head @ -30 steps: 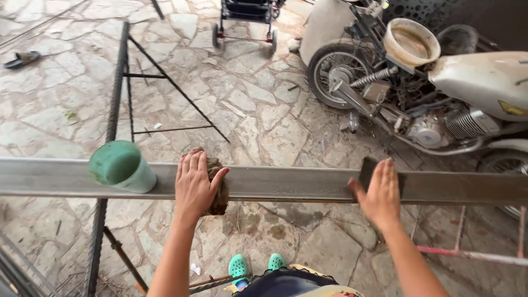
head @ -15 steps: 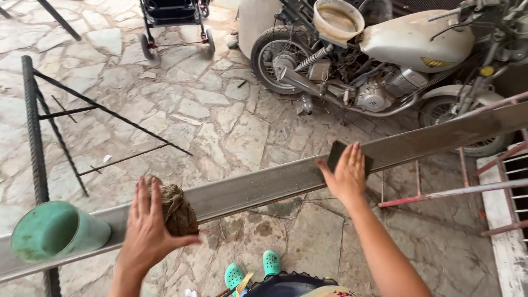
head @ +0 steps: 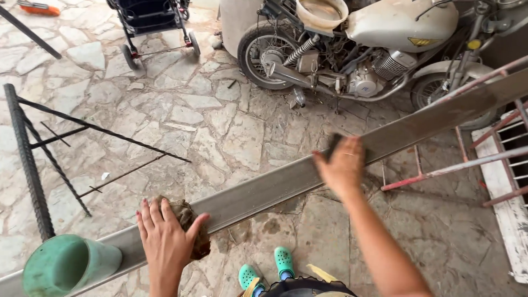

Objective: The person is sanding a long metal beam using a piece of sandpaper and wiping it with a cloth to prepare the surface.

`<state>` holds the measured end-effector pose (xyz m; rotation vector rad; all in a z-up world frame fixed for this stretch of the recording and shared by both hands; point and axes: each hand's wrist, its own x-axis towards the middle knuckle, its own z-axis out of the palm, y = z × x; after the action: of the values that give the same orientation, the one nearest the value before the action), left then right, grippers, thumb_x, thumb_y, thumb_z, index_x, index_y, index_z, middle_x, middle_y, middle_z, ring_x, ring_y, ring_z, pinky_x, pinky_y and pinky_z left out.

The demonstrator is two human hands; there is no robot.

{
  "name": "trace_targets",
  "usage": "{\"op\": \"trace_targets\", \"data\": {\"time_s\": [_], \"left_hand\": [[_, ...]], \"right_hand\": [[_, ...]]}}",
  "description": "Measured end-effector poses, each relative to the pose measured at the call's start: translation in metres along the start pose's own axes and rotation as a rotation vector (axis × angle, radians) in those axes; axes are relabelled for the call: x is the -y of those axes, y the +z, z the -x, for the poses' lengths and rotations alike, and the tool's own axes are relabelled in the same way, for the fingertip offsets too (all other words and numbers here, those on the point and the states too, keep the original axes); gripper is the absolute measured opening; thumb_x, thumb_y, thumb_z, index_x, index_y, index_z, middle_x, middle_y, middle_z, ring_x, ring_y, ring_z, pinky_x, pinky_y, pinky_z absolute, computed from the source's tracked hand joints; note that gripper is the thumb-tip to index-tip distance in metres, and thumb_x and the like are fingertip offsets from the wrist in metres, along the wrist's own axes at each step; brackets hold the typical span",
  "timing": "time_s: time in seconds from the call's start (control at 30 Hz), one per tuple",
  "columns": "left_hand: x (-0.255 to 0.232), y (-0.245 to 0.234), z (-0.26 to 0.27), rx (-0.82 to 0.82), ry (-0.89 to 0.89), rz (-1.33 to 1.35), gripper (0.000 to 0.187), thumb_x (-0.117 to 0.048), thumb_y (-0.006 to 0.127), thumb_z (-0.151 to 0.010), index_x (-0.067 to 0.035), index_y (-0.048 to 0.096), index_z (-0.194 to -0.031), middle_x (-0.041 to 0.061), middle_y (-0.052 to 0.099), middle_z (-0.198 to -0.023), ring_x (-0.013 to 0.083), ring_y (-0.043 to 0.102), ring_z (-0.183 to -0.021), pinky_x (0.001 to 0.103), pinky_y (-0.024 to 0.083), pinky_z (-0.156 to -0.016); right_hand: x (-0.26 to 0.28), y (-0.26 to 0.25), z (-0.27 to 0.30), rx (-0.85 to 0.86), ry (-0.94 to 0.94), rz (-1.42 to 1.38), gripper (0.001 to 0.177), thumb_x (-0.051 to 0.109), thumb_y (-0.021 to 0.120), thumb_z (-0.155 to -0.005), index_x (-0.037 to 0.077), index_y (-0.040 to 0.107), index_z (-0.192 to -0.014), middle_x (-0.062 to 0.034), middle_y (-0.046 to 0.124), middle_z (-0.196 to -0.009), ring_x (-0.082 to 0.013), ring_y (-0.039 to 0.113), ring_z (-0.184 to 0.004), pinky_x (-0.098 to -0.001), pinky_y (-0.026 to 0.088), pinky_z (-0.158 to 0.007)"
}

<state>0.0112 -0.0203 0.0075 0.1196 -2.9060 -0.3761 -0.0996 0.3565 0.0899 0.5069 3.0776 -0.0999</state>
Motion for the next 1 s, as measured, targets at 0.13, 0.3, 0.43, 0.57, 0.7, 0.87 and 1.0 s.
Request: {"op": "trace_targets", "data": {"time_s": [0.13,0.3,0.43,0.57,0.7,0.87,1.0], "left_hand": [[-0.004,0.006,-0.007,-0.057,-0.018,-0.049,0.105,-0.08,0.04,-0.087,0.002,0.042,-0.151,0.021,0.044,-0.157,0.0347,0.029,-0.154,0.052,0.02,-0.124],[0.004,0.012,-0.005,-0.057,0.004,-0.014,0.099,-0.077,0.031,-0.092,-0.003,0.034,-0.158,0.017,0.037,-0.163,0.0327,0.026,-0.154,0.048,0.016,-0.126],[0.002,0.008,-0.004,-0.05,-0.011,0.02,0.096,-0.074,0.034,-0.093,-0.002,0.039,-0.155,0.017,0.04,-0.16,0.0326,0.028,-0.153,0.047,0.016,-0.126],[0.004,0.008,-0.004,-0.053,-0.005,0.026,0.095,-0.073,0.035,-0.093,0.0,0.04,-0.154,0.019,0.041,-0.159,0.0326,0.029,-0.153,0.046,0.016,-0.127],[0.007,0.013,-0.004,-0.085,0.025,0.015,0.094,-0.072,0.038,-0.093,0.0,0.042,-0.153,0.017,0.044,-0.158,0.0322,0.03,-0.153,0.046,0.017,-0.128],[0.009,0.015,-0.003,-0.062,-0.01,0.037,0.095,-0.074,0.034,-0.093,-0.002,0.04,-0.155,0.017,0.041,-0.161,0.0308,0.028,-0.154,0.046,0.016,-0.127],[0.01,0.021,-0.003,-0.046,-0.044,-0.002,0.096,-0.076,0.03,-0.093,-0.004,0.04,-0.156,0.013,0.04,-0.162,0.0283,0.027,-0.156,0.043,0.016,-0.128]], "right_hand": [[0.118,-0.037,0.099,0.215,-0.309,-0.182,0.05,0.032,0.067,-0.083,0.002,0.051,-0.12,-0.0167,0.052,-0.12,-0.0293,0.052,-0.109,-0.0412,0.04,-0.1],[0.098,-0.009,0.128,0.479,-0.696,-0.175,0.122,0.076,0.054,-0.076,0.005,-0.008,-0.153,-0.0135,-0.013,-0.164,-0.0299,-0.008,-0.15,-0.0449,-0.005,-0.119],[0.017,0.013,0.037,0.144,-0.068,-0.217,0.079,0.041,0.011,-0.086,-0.002,0.002,-0.151,-0.0239,0.006,-0.158,-0.0352,0.017,-0.143,-0.0422,0.018,-0.118],[0.098,-0.06,0.075,0.28,0.029,-0.475,0.107,-0.011,0.066,-0.08,0.003,-0.008,-0.157,-0.0196,0.04,-0.14,-0.0235,0.06,-0.085,-0.0291,0.055,-0.07],[0.103,-0.004,0.113,0.238,-0.849,0.007,0.116,0.085,-0.006,-0.079,-0.006,-0.011,-0.15,-0.0212,-0.015,-0.161,-0.0295,-0.009,-0.15,-0.0379,-0.005,-0.122],[-0.008,-0.036,0.014,0.108,0.004,-0.123,0.095,0.047,0.049,-0.097,-0.01,-0.004,-0.151,-0.0312,-0.004,-0.159,-0.0414,0.021,-0.143,-0.0431,0.029,-0.117],[0.042,-0.048,0.049,0.056,0.101,-0.243,0.094,0.048,0.05,-0.096,-0.007,-0.002,-0.152,-0.0253,-0.003,-0.161,-0.0369,0.007,-0.148,-0.0434,0.015,-0.122]]}}
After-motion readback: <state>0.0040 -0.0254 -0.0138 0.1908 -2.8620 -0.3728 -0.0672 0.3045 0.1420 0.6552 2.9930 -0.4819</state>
